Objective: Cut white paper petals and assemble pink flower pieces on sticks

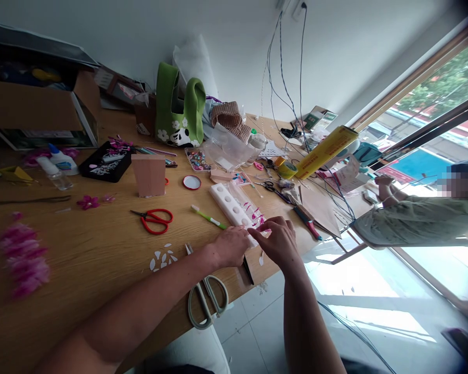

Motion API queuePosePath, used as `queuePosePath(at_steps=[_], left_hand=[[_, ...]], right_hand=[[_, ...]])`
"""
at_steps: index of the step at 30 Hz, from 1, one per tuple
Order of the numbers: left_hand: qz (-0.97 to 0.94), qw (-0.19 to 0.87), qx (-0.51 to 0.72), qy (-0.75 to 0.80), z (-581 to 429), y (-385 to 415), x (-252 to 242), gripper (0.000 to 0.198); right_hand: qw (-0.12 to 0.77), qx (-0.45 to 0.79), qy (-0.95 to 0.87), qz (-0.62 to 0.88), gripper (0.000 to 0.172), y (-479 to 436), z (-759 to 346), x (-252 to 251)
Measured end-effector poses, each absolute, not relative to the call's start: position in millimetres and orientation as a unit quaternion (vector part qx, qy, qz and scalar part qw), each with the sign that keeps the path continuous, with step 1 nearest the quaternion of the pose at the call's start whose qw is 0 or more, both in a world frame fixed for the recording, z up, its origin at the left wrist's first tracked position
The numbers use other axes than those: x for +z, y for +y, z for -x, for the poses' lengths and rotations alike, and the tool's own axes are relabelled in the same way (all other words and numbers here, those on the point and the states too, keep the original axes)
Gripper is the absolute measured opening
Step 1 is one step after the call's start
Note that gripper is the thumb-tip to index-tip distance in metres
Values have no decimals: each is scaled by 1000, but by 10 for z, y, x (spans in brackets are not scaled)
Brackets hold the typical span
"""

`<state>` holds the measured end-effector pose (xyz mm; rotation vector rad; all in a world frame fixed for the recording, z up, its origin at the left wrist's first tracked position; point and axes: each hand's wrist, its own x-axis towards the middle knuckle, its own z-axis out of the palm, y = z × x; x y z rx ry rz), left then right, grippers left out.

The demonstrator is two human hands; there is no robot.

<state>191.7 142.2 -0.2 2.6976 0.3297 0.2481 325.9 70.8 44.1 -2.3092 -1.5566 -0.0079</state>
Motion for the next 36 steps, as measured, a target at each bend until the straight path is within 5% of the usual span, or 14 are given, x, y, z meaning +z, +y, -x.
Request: queuePosePath(at_steps=[7, 17, 25, 30, 36], left_hand=[[-967, 205, 84, 125, -1928, 1416, -27, 43], [-960, 226, 103, 132, -1901, 1412, 7, 36], [-937, 288, 140, 143, -1805, 1411, 99, 25], [-874, 406, 156, 218, -1443, 1406, 251, 13], [-650, 640, 185, 366, -664, 1390, 322, 14]], right_hand=[[186, 8, -540, 821, 12, 741, -3274, 410], [269, 59, -541, 795, 23, 724, -3272, 583], [521, 298, -415, 684, 25, 576, -3215, 886], [602, 383, -392, 581, 18, 472, -3056, 1037], [550, 506, -447, 491, 21, 472, -2649, 1042]])
